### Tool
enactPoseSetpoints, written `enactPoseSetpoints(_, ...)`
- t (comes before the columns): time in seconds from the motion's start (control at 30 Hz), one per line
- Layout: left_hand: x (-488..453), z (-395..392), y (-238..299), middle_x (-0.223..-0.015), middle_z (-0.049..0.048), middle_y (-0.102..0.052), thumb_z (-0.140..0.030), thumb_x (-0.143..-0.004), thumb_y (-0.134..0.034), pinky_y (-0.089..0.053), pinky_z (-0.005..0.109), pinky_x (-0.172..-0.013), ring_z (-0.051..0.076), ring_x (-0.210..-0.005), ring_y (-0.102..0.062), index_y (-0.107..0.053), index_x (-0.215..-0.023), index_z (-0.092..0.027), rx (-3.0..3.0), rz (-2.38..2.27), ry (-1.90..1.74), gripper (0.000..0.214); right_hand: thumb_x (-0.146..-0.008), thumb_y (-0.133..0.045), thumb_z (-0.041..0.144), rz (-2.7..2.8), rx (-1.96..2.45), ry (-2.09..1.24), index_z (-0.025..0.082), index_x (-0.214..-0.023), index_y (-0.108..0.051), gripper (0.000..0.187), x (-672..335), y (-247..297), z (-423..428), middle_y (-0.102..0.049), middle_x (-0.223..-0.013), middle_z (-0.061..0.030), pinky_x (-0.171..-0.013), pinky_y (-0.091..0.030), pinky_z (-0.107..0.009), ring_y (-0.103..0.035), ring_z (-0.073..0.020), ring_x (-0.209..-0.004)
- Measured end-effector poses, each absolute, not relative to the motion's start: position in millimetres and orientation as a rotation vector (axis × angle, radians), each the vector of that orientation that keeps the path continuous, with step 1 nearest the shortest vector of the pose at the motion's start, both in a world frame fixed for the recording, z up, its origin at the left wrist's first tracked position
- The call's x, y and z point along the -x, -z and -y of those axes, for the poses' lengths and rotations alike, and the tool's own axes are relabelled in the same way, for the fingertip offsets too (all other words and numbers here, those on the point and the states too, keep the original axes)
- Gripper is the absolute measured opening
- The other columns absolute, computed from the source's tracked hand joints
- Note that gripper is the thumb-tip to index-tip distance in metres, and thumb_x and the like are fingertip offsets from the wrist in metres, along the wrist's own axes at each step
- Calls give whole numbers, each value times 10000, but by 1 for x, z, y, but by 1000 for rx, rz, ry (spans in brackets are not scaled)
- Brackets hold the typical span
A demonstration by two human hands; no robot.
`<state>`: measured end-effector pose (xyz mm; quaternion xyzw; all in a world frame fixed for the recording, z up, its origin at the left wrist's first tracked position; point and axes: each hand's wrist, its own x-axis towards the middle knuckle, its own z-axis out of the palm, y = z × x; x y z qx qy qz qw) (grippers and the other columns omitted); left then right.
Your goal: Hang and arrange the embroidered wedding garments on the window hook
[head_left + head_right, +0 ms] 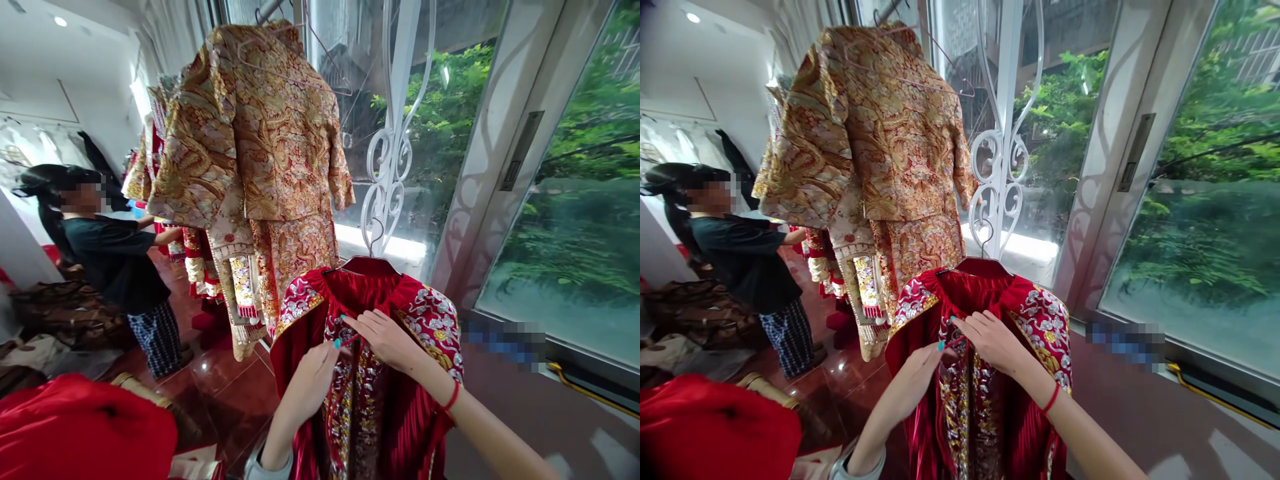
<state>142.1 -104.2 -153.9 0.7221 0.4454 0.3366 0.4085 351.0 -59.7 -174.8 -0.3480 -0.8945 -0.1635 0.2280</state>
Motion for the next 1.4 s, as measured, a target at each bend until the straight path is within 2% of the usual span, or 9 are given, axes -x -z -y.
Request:
enactPoseSetpoints(0.17, -135, 88, 137, -831, 58, -667, -389, -959, -356, -461, 336, -808, 225, -809, -603, -650, -834, -220, -2041, -1183, -1076, 361, -878, -314, 21, 2493, 1116, 212, 169, -1514, -285, 654, -360, 164, 63, -632, -1171, -124, -988, -463, -458, -566, -227, -1101)
enactPoseSetpoints(0.3, -157, 68, 140, -1262, 90, -608, -236, -927, -416, -382, 384, -1053, 232, -1184, -529, -583, -1218, -228, -2225, -878, -1162, 335, -918, -320, 57, 2580, 1112, 215, 147, -1445, -410, 542, -359, 159, 63, -614, -1235, -168, -979, -457, -479, -559, -256, -1154)
enactPoseSetpoints(0.4, -168, 51, 141, -1149, 73, -654, -212, -948, -337, -394, 381, -1021, 212, -1074, -564, -519, -1315, -228, -2265, -854, -1012, 410, -933, -313, 62, 2634, 1105, 199, 112, -1378, -486, 481, -360, 156, 65, -639, -1172, -176, -956, -457, -487, -578, -263, -1104)
enactPoseSetpoints(0.63, -165, 30, 121, -992, 34, -691, -232, -902, -320, -407, 339, -931, 206, -921, -580, -666, -1001, -207, -2280, -799, -765, 361, -977, -301, 117, 2581, 1072, 30, 168, -1390, -487, 456, -369, 141, 73, -642, -942, -91, -856, -474, -410, -574, -224, -906)
enactPoseSetpoints(0.77, -164, 24, 114, -901, 17, -660, -294, -864, -391, -430, 287, -814, 190, -859, -560, -668, -949, -193, -2149, -684, -709, 306, -998, -284, 163, 2469, 1021, -82, 196, -1386, -500, 445, -372, 139, 73, -658, -1015, -102, -894, -465, -409, -587, -222, -965)
enactPoseSetpoints(0.9, -164, 20, 113, -824, 1, -624, -279, -758, -567, -408, 263, -690, 155, -731, -519, -658, -973, -159, -2123, -663, -520, 262, -1004, -355, 234, 2197, 945, -351, 227, -1212, -646, 358, -370, 143, 67, -697, -1089, -90, -920, -457, -388, -620, -216, -994)
enactPoseSetpoints(1.13, -160, 14, 101, -685, 7, -642, -213, -792, -441, -421, 283, -759, 162, -728, -542, -677, -647, -195, -1996, -602, -422, 278, -901, -461, 116, 1994, 751, -626, 223, -1002, -748, 323, -368, 140, 63, -648, -881, -42, -727, -467, -271, -604, -155, -801)
enactPoseSetpoints(1.23, -159, 15, 101, -758, -5, -688, -181, -726, -554, -428, 279, -779, 175, -800, -576, -737, -695, -219, -1910, -678, -459, 190, -871, -439, 60, 2013, 731, -571, 248, -1002, -757, 392, -369, 139, 66, -624, -872, -36, -724, -454, -268, -583, -150, -811)
enactPoseSetpoints(1.4, -162, 25, 111, -1004, 53, -740, -176, -743, -631, -407, 307, -1001, 217, -1096, -603, -758, -1003, -185, -1453, -546, -858, 291, -903, -437, 87, 1951, 748, -440, 279, -1042, -750, 393, -369, 158, 68, -591, -917, -41, -759, -466, -288, -571, -159, -855)
